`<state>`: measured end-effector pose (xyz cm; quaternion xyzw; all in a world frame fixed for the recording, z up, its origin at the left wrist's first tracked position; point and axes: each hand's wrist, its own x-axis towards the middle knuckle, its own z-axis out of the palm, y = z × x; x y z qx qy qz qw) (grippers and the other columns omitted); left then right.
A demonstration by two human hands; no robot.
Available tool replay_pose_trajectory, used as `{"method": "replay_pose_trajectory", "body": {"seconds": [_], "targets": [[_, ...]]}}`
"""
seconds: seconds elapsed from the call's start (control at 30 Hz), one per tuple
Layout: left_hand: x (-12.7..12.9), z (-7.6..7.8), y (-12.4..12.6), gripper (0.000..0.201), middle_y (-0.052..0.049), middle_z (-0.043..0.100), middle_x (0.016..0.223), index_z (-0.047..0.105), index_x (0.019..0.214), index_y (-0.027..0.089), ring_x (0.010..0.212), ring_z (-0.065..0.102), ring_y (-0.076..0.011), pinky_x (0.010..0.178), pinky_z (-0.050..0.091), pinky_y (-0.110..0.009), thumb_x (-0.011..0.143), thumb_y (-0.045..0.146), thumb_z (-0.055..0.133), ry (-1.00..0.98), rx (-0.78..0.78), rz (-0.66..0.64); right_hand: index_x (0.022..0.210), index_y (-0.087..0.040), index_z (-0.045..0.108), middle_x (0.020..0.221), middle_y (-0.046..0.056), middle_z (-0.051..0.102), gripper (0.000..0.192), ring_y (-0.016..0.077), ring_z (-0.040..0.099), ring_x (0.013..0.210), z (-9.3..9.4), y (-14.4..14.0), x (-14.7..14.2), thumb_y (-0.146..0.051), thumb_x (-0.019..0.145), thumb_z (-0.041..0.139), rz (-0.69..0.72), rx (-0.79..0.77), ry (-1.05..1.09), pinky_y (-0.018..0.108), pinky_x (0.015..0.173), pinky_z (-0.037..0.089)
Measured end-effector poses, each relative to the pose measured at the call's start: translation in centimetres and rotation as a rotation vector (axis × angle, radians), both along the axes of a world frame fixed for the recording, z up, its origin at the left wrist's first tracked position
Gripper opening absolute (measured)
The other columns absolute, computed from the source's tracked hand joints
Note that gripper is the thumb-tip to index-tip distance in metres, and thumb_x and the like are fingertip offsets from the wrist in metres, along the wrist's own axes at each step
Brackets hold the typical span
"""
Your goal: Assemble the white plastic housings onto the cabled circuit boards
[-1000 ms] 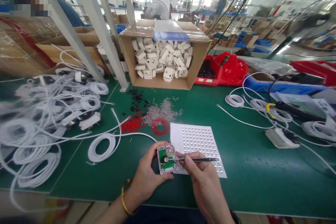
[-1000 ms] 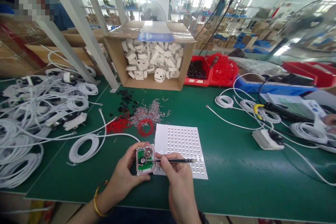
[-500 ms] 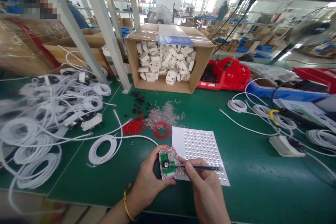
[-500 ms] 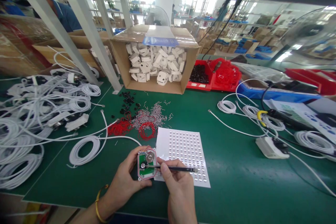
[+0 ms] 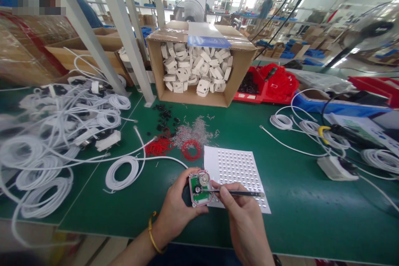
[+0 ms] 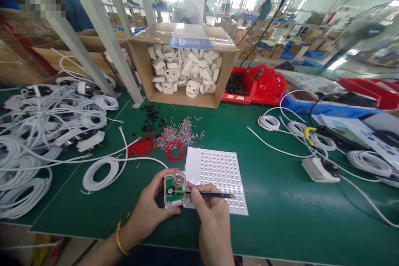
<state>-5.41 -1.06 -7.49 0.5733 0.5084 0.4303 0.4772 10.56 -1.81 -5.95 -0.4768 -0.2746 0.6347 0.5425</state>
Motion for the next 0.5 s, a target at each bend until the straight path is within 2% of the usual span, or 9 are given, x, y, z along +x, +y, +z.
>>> {"method": "replay_pose_trajectory", "body": {"seconds": [0.27, 0.5], "targets": [[0.1, 0.1, 0.1, 0.074, -0.005, 0.056, 0.121, 0.044, 0.119, 0.025, 0.112, 0.054, -0.0233, 0.099, 0.041, -0.037, 0.056, 0.008, 0.079, 0.015, 0.008, 0.006, 0.074, -0.018, 0.063, 0.088, 0.006, 0.071, 0.024, 0.0219, 0.064, 0.083, 1.1, 0.0, -0.5, -0.038, 0.068, 0.075, -0.049, 0.012, -0.049, 0.033, 0.078, 0.046], [0.0, 0.1, 0.0, 0.073, -0.004, 0.057, 0.12, 0.044, 0.119, 0.026, 0.111, 0.054, -0.0234, 0.098, 0.042, -0.038, 0.057, 0.011, 0.079, 0.036, 0.02, 0.007, 0.074, -0.018, 0.063, 0.09, 0.009, 0.071, 0.025, 0.0233, 0.064, 0.083, 1.1, 0.1, -0.5, -0.039, 0.069, 0.074, -0.048, 0.018, -0.08, 0.034, 0.076, 0.047]]}}
